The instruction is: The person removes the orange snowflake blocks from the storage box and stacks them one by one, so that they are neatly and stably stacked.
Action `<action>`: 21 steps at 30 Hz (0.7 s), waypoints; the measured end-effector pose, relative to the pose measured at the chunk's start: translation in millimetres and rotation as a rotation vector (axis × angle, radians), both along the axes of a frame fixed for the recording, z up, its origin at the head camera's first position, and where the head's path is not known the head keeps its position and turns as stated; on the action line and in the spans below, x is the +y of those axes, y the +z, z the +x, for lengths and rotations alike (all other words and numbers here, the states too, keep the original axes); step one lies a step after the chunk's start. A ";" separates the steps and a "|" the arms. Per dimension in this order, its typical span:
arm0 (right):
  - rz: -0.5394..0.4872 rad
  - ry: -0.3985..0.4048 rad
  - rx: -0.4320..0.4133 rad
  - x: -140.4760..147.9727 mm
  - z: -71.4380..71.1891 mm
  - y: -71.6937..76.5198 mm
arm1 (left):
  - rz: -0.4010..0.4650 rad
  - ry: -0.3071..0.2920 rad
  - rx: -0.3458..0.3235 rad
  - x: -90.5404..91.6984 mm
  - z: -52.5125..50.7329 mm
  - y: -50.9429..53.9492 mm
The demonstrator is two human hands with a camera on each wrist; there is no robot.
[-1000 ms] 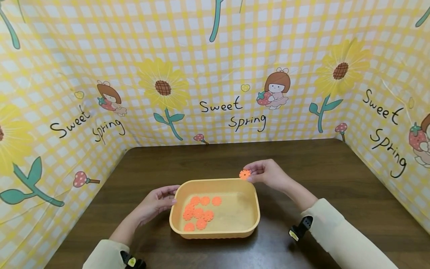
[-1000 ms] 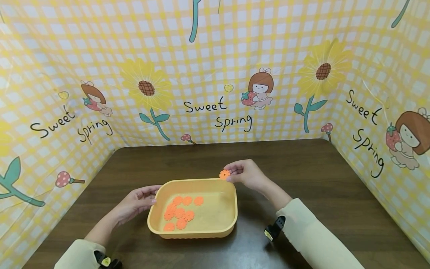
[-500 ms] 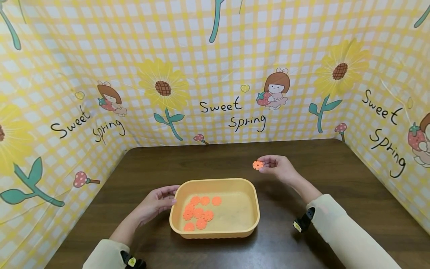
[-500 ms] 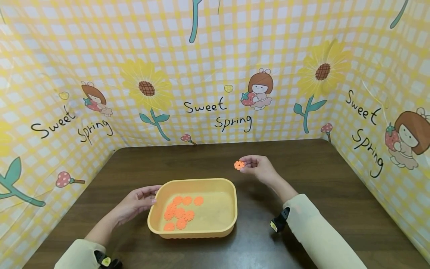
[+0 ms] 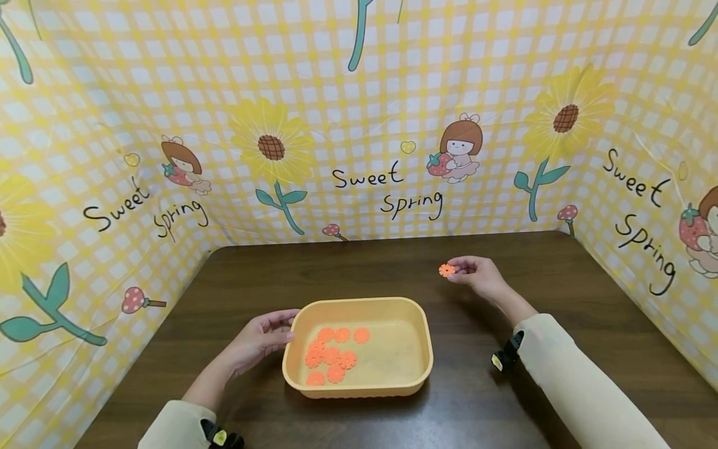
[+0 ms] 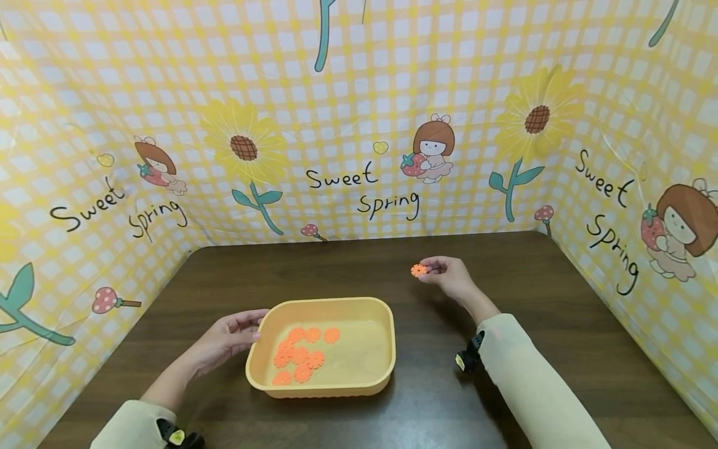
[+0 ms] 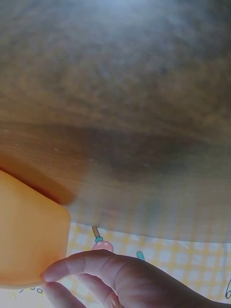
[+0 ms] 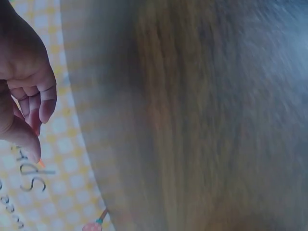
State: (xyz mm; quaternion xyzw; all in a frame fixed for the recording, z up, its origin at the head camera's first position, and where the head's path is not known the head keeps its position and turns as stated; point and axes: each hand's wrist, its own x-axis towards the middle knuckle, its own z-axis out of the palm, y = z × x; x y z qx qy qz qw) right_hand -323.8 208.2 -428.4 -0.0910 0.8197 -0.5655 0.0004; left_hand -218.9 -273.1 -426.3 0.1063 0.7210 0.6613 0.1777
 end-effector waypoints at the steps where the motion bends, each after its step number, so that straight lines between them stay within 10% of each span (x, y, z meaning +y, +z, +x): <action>1: 0.008 -0.007 -0.003 1.9 -1.3 -1.7 | -0.001 -0.003 0.002 -0.1 0.2 0.5; 21: 0.106 -0.067 -0.068 19.1 -9.2 -20.2 | 0.010 0.006 -0.007 -0.6 -1.0 -0.3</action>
